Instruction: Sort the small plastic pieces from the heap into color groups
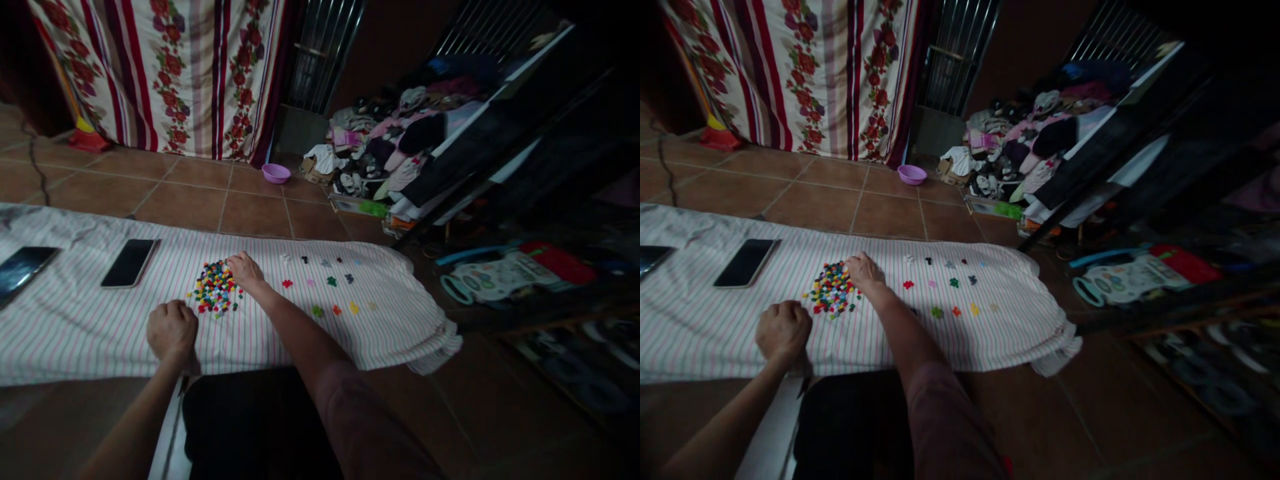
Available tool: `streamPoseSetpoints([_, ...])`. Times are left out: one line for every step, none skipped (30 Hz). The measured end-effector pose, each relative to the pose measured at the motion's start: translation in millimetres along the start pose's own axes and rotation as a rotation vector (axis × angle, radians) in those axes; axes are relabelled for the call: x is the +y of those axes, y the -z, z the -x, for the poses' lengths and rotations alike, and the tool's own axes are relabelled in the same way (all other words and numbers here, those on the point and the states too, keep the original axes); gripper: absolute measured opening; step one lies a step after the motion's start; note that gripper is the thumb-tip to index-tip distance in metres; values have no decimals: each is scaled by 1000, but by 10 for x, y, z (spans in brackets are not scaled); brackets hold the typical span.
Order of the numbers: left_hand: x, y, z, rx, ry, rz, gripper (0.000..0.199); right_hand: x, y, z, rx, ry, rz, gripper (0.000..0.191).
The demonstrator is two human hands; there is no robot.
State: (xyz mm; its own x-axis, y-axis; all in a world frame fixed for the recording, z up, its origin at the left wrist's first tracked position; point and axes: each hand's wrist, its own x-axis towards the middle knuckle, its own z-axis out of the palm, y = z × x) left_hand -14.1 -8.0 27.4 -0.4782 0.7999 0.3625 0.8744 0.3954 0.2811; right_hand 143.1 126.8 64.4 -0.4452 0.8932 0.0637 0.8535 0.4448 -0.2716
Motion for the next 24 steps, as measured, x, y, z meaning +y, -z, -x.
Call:
streamPoseSetpoints([2,5,0,-3,2,3,36,15,13,41,15,-8,-5,27])
streamPoseSetpoints([4,10,-1,-7,5,9,35,32,27,86,34,-24,-14,27])
streamPoseSetpoints([4,14,-2,-11,8,15,34,53,41,134,51,-43,-27,28])
streamPoseSetpoints([4,16,-2,-14,7,22,33,80,53,185,62,-56,-44,30])
streamPoseSetpoints([2,16,-3,-15,8,27,32,114,63,238,73,-75,-63,30])
streamPoseSetpoints([-1,14,-2,-13,6,30,32,157,68,291,85,-99,-82,31])
streamPoseSetpoints([-3,12,-1,-10,3,32,32,208,70,344,100,-126,-101,30])
streamPoseSetpoints([-5,11,1,-7,1,34,31,268,69,394,116,-152,-117,30])
streamPoseSetpoints([-5,12,3,-4,1,35,32,336,65,442,133,-174,-131,29])
streamPoseSetpoints([-4,16,4,1,3,36,32,411,60,487,147,-192,-141,28])
streamPoseSetpoints([0,22,5,4,4,37,33,492,57,529,161,-208,-147,28])
streamPoseSetpoints([5,30,6,4,4,38,34,579,56,570,174,-227,-151,28])
streamPoseSetpoints([11,40,6,3,6,39,35,669,59,611,190,-250,-153,28])
streamPoseSetpoints([17,49,5,2,11,42,36,763,67,654,209,-278,-159,29])
streamPoseSetpoints([23,56,4,-1,18,47,36,861,80,699,237,-311,-170,30])
streamPoseSetpoints([27,61,3,-5,26,51,36,963,98,747,274,-345,-191,31])
streamPoseSetpoints([29,61,3,-7,33,55,35,1068,122,801,324,-384,-223,32])
streamPoseSetpoints([28,58,4,-6,37,57,35,1176,150,861,383,-430,-265,33])
streamPoseSetpoints([25,52,5,-2,35,57,35,1289,183,926,438,-479,-309,32])
streamPoseSetpoints([21,45,6,4,30,55,35,1404,218,998,489,-539,-344,30])
streamPoseSetpoints([17,37,8,10,22,51,35,1522,255,1075,530,-600,-371,28])
streamPoseSetpoints([12,31,9,14,16,46,36,1641,293,1158,563,-652,-389,26])
streamPoseSetpoints([9,26,10,15,10,39,36,1758,329,1245,599,-707,-395,26])
streamPoseSetpoints([6,23,11,15,5,31,37,1872,363,1334,622,-757,-395,26])
